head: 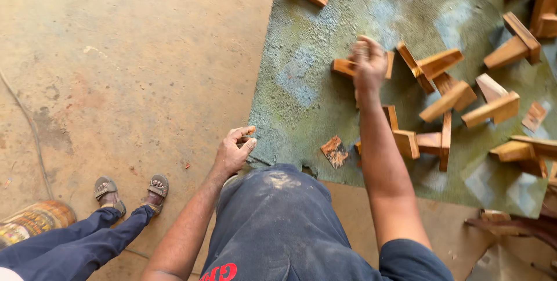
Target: The person picks up small wooden pieces from a table and rubs their surfaces with a sanding block. They rotate the pieces to sand different faces and place them back on the table. Another person stands nearby and occasionally touches the pieces.
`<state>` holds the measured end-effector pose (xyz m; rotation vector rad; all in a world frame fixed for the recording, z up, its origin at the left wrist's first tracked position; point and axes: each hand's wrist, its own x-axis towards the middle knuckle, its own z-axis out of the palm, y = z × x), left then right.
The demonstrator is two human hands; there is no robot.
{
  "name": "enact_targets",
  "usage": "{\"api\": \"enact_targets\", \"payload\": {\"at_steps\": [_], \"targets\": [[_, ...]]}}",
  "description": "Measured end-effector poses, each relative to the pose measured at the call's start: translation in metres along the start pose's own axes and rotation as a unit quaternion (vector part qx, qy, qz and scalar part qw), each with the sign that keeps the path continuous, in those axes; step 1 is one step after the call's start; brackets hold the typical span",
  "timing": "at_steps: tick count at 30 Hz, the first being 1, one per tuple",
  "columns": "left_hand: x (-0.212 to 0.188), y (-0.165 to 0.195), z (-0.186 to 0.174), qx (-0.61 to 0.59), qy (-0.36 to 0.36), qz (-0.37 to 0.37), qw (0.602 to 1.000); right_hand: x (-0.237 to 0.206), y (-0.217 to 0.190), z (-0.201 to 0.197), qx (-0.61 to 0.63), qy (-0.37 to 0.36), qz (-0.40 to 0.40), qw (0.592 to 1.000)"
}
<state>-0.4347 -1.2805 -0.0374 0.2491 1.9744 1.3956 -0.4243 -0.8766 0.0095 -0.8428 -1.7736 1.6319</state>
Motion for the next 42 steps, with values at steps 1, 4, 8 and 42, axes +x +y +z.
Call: {"api": "enact_targets", "payload": {"at_steps": [1,4,8,42], "targets": [[0.001,0.001,0.001,0.019,0.015,-0.006,1.000,0.012,0.006,0.010,-0.058,-0.076,0.033,0.995],[0.010,0.006,0.004,0.022,0.054,-0.009,0.998,0.069,0.031,0.055,-0.185,-0.121,-0.023,0.975],[0.009,0.004,0.013,0.023,0.098,-0.064,0.993,0.134,0.057,0.092,-0.424,-0.080,-0.096,0.897],[-0.018,-0.008,-0.006,-0.006,0.054,0.058,0.997,-0.122,-0.055,0.038,-0.486,-0.251,-0.048,0.836]]}}
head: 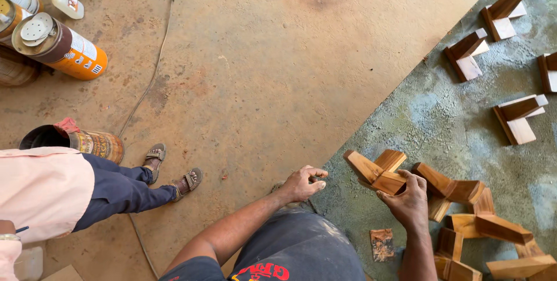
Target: The person picks up small wooden pieces from a table and rubs their surfaces with a sanding block. They rotate the pieces to sand different faces and place them back on the table. Another person stands nearby and occasionally touches the pieces.
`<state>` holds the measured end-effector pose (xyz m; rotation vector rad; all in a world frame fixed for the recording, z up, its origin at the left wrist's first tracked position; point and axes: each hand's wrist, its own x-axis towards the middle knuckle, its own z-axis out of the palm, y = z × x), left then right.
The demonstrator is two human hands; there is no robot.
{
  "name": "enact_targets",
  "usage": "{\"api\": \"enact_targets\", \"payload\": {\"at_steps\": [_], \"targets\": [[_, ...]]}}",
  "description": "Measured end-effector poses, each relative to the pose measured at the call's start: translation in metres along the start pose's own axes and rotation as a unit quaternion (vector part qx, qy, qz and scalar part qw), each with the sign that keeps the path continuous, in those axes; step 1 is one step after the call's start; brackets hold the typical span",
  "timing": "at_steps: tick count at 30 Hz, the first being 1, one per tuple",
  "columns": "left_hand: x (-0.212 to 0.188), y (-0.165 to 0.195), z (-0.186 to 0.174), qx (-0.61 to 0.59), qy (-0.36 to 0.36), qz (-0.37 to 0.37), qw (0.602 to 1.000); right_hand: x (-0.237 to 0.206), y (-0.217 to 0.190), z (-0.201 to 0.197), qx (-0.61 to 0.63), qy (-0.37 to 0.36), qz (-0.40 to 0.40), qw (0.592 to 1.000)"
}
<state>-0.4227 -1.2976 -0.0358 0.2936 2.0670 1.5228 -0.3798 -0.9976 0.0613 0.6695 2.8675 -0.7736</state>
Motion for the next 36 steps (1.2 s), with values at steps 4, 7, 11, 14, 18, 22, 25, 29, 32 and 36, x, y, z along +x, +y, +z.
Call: {"api": "enact_targets", "payload": {"at_steps": [4,7,11,14,18,22,25,29,32,36], "targets": [[-0.004,0.006,-0.003,-0.013,-0.001,0.036,0.999,-0.030,-0.003,-0.001,0.019,0.013,-0.125,0.992],[-0.011,0.010,-0.001,-0.031,-0.041,0.017,0.999,-0.046,0.001,-0.003,0.035,-0.023,-0.156,0.987],[-0.018,0.014,0.008,-0.092,-0.090,0.030,0.991,-0.055,0.002,-0.005,0.050,-0.064,-0.140,0.987],[-0.012,0.018,0.032,-0.109,-0.140,-0.019,0.984,-0.055,-0.008,0.004,0.016,-0.094,-0.080,0.992],[0.004,0.018,0.073,-0.100,-0.171,-0.108,0.974,-0.061,-0.011,0.020,0.025,-0.134,-0.055,0.989],[0.020,0.002,0.097,0.046,-0.159,-0.045,0.985,-0.052,0.020,0.027,0.114,-0.152,-0.080,0.979],[0.028,-0.010,0.108,0.037,-0.172,-0.075,0.981,-0.032,0.042,0.047,0.242,-0.095,-0.042,0.965],[0.035,-0.007,0.118,0.036,-0.186,-0.065,0.980,-0.005,0.044,0.094,0.402,-0.049,0.028,0.914],[0.035,0.002,0.123,0.046,-0.231,-0.104,0.966,0.002,0.043,0.114,0.423,0.007,0.048,0.905],[0.032,0.001,0.131,0.068,-0.254,-0.125,0.957,0.001,0.046,0.121,0.358,0.042,0.025,0.932]]}}
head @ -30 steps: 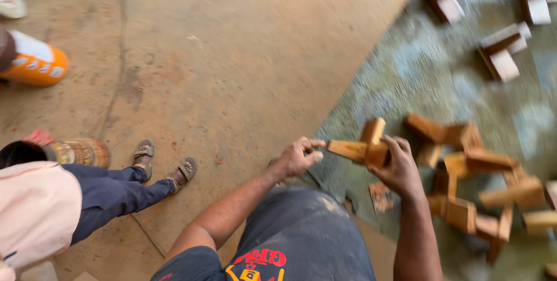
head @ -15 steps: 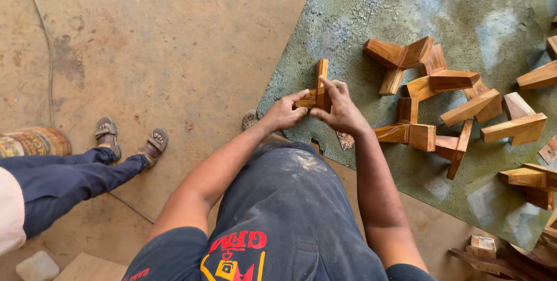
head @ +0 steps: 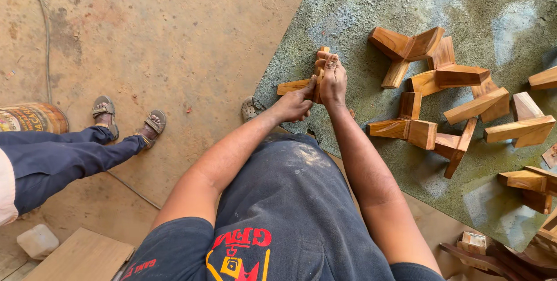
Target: The person picks up small wooden pieces from a table and rubs their surfaces with a sanding block. They rotate the pieces to sand different faces and place them back on the table. Another person stands nearby and occasionally touches the pieces.
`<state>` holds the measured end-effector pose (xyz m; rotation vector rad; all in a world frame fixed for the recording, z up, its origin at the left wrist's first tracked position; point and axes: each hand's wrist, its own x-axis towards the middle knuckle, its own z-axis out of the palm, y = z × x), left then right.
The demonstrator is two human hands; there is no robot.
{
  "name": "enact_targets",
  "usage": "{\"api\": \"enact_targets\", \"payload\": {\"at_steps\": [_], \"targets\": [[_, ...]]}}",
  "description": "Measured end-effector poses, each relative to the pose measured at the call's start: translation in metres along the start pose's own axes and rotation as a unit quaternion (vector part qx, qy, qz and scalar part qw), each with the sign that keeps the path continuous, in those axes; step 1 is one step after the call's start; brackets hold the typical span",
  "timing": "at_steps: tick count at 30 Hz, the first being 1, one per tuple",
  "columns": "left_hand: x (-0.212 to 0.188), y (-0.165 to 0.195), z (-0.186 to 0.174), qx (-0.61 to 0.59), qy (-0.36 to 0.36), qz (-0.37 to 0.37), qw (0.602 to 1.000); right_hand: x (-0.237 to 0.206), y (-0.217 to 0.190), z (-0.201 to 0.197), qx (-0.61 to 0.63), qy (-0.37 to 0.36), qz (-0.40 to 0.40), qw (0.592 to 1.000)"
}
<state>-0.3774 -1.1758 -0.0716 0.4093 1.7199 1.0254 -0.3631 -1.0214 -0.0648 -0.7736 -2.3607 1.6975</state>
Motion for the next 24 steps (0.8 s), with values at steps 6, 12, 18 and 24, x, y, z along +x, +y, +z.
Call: {"api": "enact_targets", "payload": {"at_steps": [6,12,18,24], "targets": [[0.036,-0.012,-0.003,0.077,0.110,0.130,0.982,0.003,0.006,-0.002,0.058,-0.011,-0.002,0.998],[0.006,-0.020,-0.005,-0.061,0.017,-0.006,0.998,0.002,0.010,-0.004,0.066,-0.008,-0.001,0.998],[-0.002,-0.006,0.000,-0.062,0.034,0.064,0.995,0.000,0.010,-0.002,0.088,-0.001,-0.008,0.996],[-0.004,-0.019,0.005,0.071,0.061,0.069,0.993,-0.002,0.005,-0.001,0.065,0.010,-0.007,0.998]]}}
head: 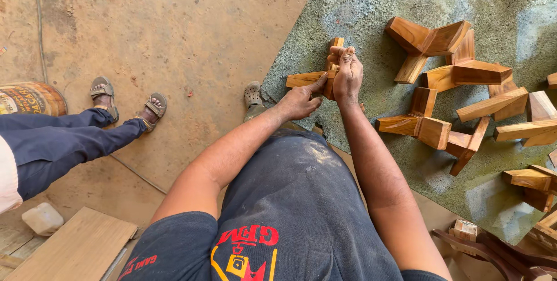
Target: The person picks up small wooden pieces from a table and rubs their surfaces with a sanding block. They rotate the pieces to sand different faces and place them back on the table. Another person stands nearby and occasionally touches the pieces.
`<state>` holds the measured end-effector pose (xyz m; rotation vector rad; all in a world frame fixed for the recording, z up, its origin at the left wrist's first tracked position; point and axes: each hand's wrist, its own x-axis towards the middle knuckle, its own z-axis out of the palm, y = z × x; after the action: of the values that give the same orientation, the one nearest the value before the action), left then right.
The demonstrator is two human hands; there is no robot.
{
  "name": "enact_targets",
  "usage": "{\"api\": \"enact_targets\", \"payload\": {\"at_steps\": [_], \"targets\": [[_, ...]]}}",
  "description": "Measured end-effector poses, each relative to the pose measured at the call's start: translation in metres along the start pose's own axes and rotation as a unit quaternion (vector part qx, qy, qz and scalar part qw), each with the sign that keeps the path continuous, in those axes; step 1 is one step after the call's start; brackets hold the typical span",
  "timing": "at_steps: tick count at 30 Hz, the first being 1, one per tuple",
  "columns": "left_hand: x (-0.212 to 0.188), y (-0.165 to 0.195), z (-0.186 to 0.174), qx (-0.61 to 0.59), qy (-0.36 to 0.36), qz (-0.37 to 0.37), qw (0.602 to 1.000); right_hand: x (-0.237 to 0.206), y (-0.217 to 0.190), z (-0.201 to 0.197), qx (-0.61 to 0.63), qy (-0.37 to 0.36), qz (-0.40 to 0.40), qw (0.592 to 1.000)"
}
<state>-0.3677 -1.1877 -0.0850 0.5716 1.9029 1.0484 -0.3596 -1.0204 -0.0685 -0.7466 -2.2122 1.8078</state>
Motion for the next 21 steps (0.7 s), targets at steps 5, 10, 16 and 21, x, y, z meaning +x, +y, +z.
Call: {"api": "enact_targets", "payload": {"at_steps": [5,10,16,21], "targets": [[-0.017,0.003,0.007,0.064,-0.036,-0.029,0.997,-0.001,-0.003,0.002,-0.031,0.007,0.008,0.999],[-0.035,0.007,-0.003,0.075,-0.070,-0.044,0.994,0.003,0.001,-0.002,-0.017,-0.006,0.008,1.000],[-0.009,0.016,-0.016,0.060,-0.032,-0.063,0.996,0.003,0.007,-0.005,-0.007,-0.008,-0.010,1.000],[-0.021,0.003,0.002,0.100,-0.014,0.023,0.995,0.002,0.002,-0.004,-0.029,0.011,0.010,0.999]]}}
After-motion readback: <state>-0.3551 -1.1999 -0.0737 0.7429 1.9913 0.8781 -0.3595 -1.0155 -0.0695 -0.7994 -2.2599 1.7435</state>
